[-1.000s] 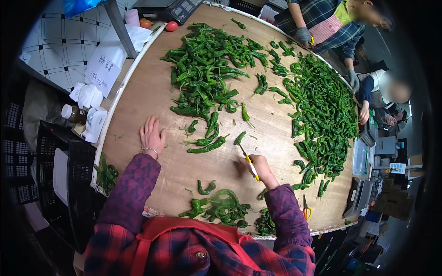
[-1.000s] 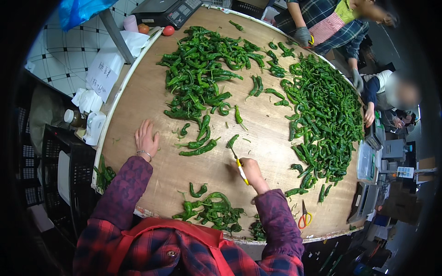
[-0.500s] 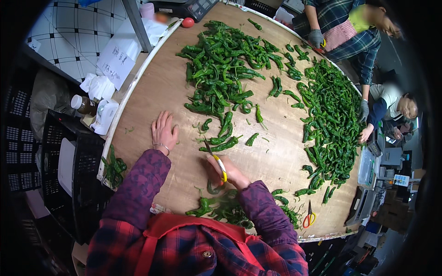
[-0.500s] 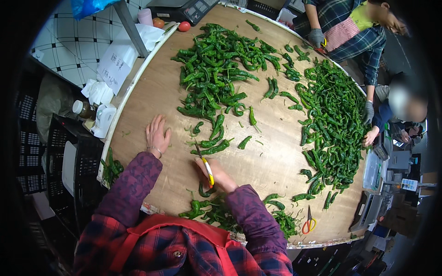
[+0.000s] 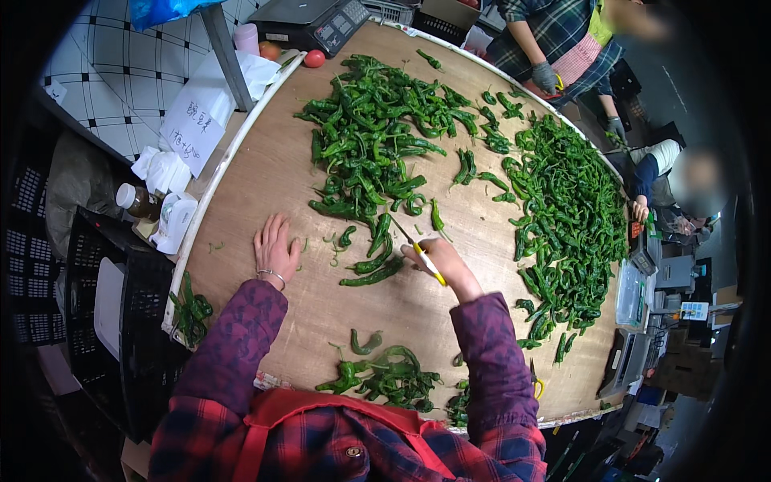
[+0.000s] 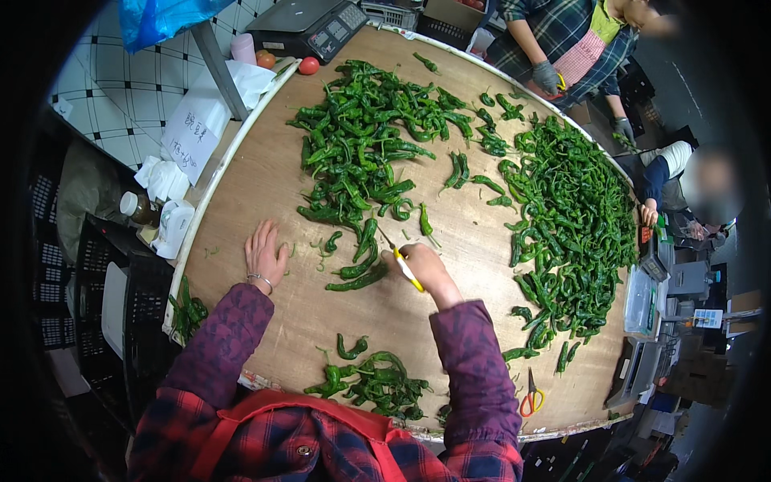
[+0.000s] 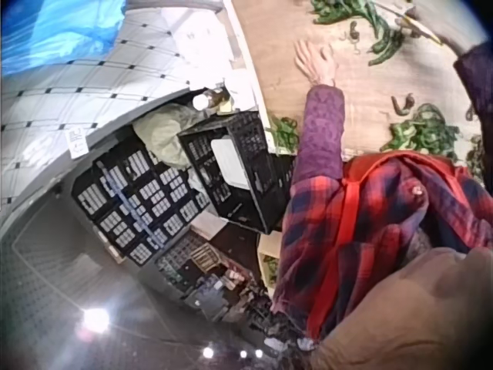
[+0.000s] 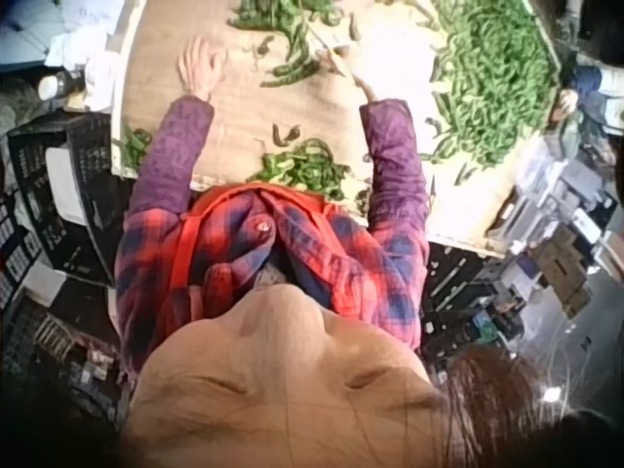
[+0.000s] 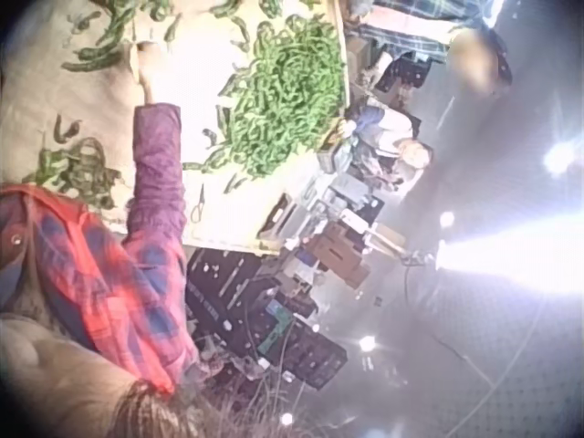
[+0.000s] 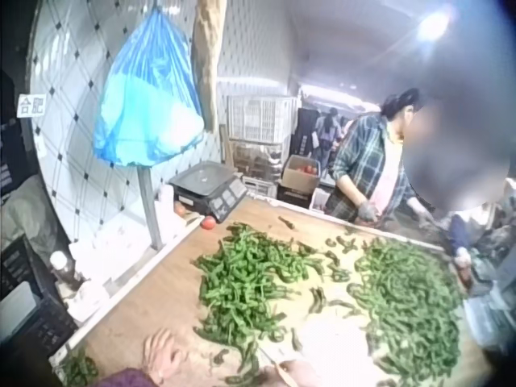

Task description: The person opens a cardboard box filled with green peppers and uses scissors to trim the stems off each pepper. The trimmed peppers are placed on a wooden table where the person continues trimming stems from additional peppers.

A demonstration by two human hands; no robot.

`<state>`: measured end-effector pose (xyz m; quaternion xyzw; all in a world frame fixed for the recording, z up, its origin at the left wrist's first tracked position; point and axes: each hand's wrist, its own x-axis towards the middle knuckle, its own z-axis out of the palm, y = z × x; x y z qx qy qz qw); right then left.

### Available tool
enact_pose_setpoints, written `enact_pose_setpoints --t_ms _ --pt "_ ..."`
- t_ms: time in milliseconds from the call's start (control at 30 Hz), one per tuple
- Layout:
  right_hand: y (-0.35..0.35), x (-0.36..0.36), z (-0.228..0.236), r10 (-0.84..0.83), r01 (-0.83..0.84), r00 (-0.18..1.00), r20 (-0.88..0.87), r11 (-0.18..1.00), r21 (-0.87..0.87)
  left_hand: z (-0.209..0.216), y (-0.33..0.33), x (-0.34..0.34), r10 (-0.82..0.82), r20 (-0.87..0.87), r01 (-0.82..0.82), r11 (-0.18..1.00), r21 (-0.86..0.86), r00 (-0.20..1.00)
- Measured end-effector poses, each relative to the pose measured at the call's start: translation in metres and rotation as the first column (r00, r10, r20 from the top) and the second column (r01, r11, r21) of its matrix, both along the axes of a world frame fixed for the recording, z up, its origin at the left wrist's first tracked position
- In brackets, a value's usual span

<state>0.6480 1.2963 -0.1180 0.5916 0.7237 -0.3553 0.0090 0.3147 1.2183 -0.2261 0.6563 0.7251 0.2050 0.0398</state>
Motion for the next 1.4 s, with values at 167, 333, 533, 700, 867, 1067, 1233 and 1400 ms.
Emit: enact_pose_setpoints --t_ms 167,333,533,700,867,1067,1233,1400 --pt "0.050 -0.006 -0.028 0.031 -0.022 0.983 0.182 0.999 -0.049 0.002 0.000 -0.001 -0.010 0.007 0.010 1.000 0.013 1.000" --pt "0.048 -0.012 -0.035 0.051 -0.044 0.993 0.109 0.997 -0.065 0.002 -0.003 0.000 -0.009 0.017 0.009 1.000 0.010 1.000" --pt "-0.038 0.033 -0.055 0.131 -0.131 0.991 0.013 0.991 0.000 -0.002 0.001 0.000 0.006 0.002 -0.006 1.000 0.003 1.000" --pt "-0.060 0.050 -0.028 -0.129 0.131 0.977 -0.171 0.991 0.004 -0.003 -0.001 -0.002 0.015 -0.006 -0.015 1.000 0.005 1.000" --pt "-0.008 0.046 -0.014 -0.476 0.351 0.799 -0.367 0.865 -0.357 -0.002 0.001 0.000 0.011 0.014 -0.011 1.000 0.004 1.000" --pt "0.035 0.042 -0.041 -0.476 0.364 0.802 -0.361 0.868 -0.338 -0.002 -0.001 -0.002 -0.003 0.004 0.003 1.000 0.003 1.000" --pt "0.010 0.047 -0.045 -0.383 0.364 0.896 -0.224 0.924 -0.121 0.002 0.000 0.001 -0.014 0.009 0.014 1.000 0.011 1.000" --pt "-0.069 0.074 -0.038 -0.483 0.476 0.789 -0.380 0.871 -0.120 0.009 0.000 0.016 -0.090 0.213 0.066 0.991 0.117 0.973"
